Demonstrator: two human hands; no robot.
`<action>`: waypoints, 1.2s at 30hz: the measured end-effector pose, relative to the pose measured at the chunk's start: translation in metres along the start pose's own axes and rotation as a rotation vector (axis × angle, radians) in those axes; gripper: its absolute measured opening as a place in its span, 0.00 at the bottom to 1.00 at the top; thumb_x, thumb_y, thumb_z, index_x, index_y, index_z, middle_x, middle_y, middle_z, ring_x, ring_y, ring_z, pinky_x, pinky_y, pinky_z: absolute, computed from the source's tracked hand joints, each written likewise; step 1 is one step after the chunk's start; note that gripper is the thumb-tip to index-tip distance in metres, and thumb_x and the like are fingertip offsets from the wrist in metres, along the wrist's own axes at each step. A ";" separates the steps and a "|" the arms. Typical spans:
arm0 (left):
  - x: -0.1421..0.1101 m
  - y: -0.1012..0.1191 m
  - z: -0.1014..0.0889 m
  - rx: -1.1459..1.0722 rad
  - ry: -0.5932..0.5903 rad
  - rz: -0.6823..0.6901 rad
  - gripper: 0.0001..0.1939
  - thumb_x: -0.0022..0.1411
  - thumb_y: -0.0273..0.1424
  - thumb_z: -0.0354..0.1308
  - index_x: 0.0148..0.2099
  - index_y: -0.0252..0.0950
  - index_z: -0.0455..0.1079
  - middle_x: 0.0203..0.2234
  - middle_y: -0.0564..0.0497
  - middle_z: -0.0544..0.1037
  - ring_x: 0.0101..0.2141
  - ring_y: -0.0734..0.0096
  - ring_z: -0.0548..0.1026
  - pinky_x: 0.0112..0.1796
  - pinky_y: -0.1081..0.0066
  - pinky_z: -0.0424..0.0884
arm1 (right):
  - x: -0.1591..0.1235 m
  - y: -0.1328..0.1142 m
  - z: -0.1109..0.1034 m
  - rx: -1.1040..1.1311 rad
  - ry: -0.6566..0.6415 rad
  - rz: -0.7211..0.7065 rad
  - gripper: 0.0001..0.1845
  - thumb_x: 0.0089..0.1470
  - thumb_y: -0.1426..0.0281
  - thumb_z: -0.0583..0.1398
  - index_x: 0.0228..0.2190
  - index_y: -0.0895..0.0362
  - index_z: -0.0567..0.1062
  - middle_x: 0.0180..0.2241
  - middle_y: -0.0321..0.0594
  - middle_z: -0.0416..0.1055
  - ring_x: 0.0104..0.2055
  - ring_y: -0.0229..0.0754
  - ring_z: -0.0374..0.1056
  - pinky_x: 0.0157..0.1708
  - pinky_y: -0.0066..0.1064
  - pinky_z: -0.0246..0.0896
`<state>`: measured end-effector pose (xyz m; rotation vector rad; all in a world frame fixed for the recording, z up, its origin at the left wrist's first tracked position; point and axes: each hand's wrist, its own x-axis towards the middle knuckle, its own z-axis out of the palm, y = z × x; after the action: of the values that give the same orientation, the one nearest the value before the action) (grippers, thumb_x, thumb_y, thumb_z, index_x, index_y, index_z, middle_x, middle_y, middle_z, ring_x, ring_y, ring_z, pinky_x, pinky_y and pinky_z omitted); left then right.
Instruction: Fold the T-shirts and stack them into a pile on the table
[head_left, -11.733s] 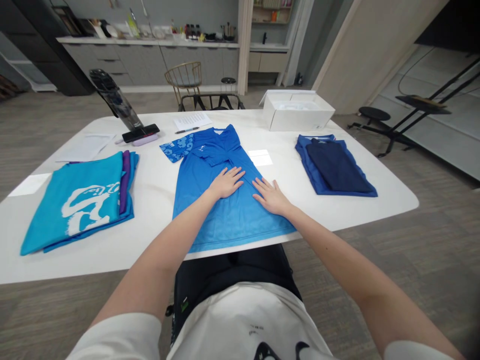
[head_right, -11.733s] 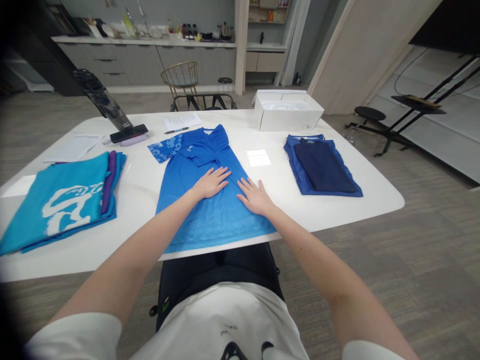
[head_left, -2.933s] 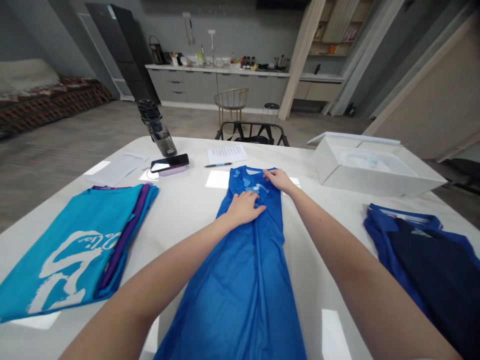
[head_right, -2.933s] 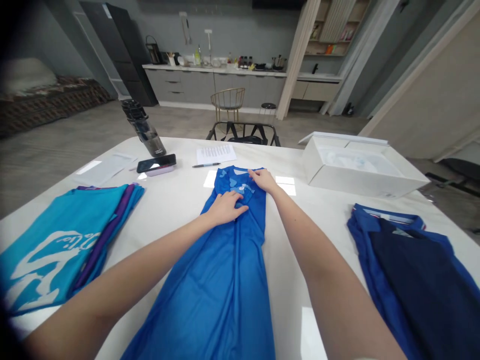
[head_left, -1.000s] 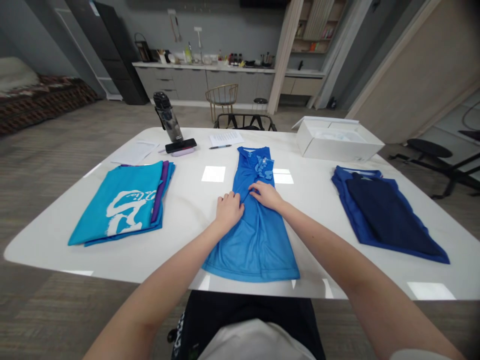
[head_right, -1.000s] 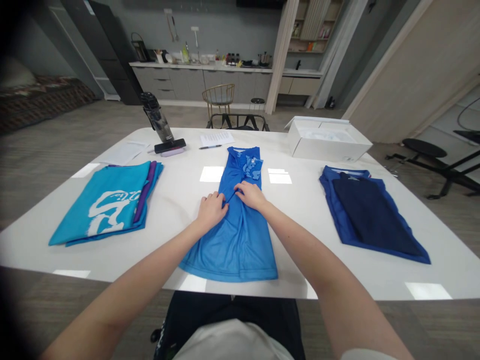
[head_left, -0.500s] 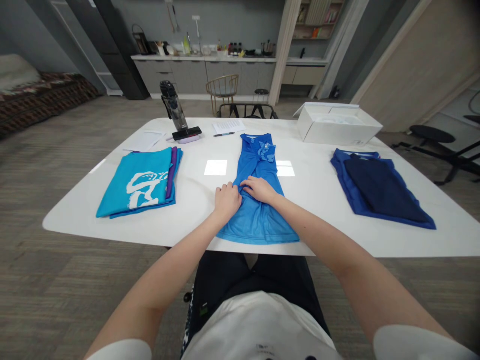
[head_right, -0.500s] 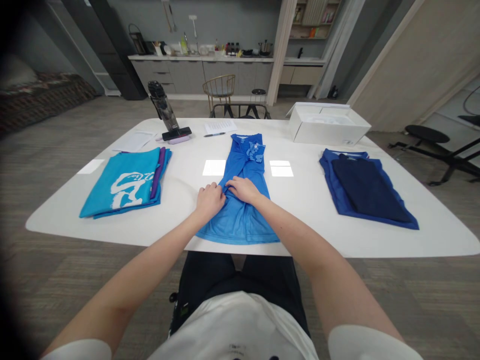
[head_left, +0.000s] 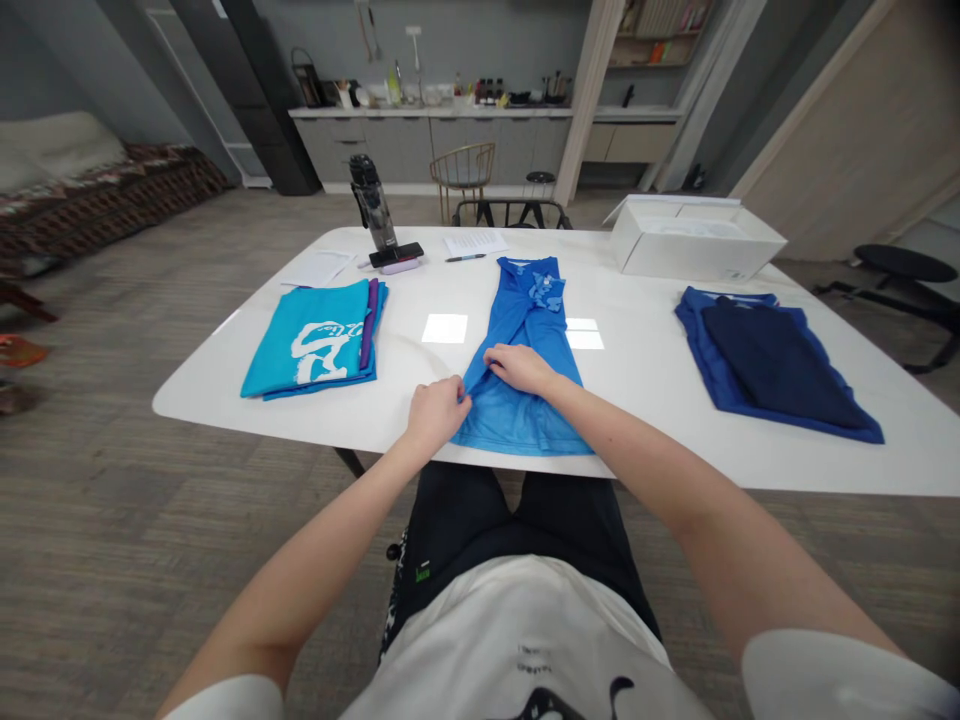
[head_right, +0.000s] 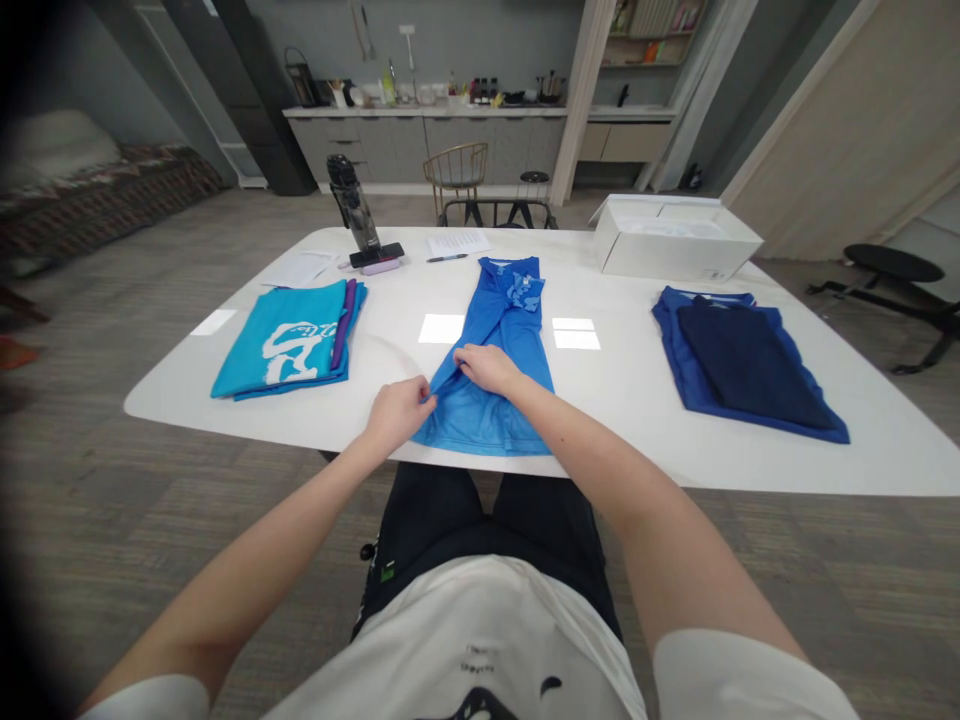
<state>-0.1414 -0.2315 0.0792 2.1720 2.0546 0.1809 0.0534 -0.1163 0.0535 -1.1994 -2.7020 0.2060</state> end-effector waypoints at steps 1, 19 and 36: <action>-0.004 0.007 -0.005 -0.025 0.012 0.010 0.10 0.69 0.36 0.54 0.46 0.41 0.73 0.36 0.47 0.81 0.40 0.55 0.80 0.43 0.61 0.69 | -0.003 0.002 -0.005 0.003 0.015 -0.001 0.12 0.66 0.72 0.56 0.46 0.52 0.78 0.45 0.41 0.77 0.42 0.45 0.72 0.39 0.31 0.59; -0.033 0.085 0.034 -0.181 -0.025 0.307 0.11 0.71 0.29 0.52 0.48 0.38 0.74 0.40 0.45 0.81 0.40 0.59 0.80 0.43 0.64 0.73 | -0.076 0.046 -0.012 0.123 0.095 0.109 0.12 0.64 0.74 0.57 0.43 0.54 0.79 0.44 0.41 0.74 0.44 0.44 0.71 0.42 0.31 0.61; 0.006 0.028 0.046 -0.119 -0.089 0.726 0.14 0.74 0.35 0.51 0.54 0.39 0.74 0.47 0.44 0.76 0.50 0.61 0.74 0.53 0.63 0.70 | -0.109 0.047 0.003 0.086 0.043 0.076 0.18 0.68 0.58 0.58 0.53 0.50 0.78 0.46 0.43 0.73 0.44 0.45 0.71 0.44 0.32 0.62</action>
<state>-0.1049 -0.2282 0.0388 2.6763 1.0947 0.2645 0.1584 -0.1658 0.0301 -1.2673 -2.5855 0.3009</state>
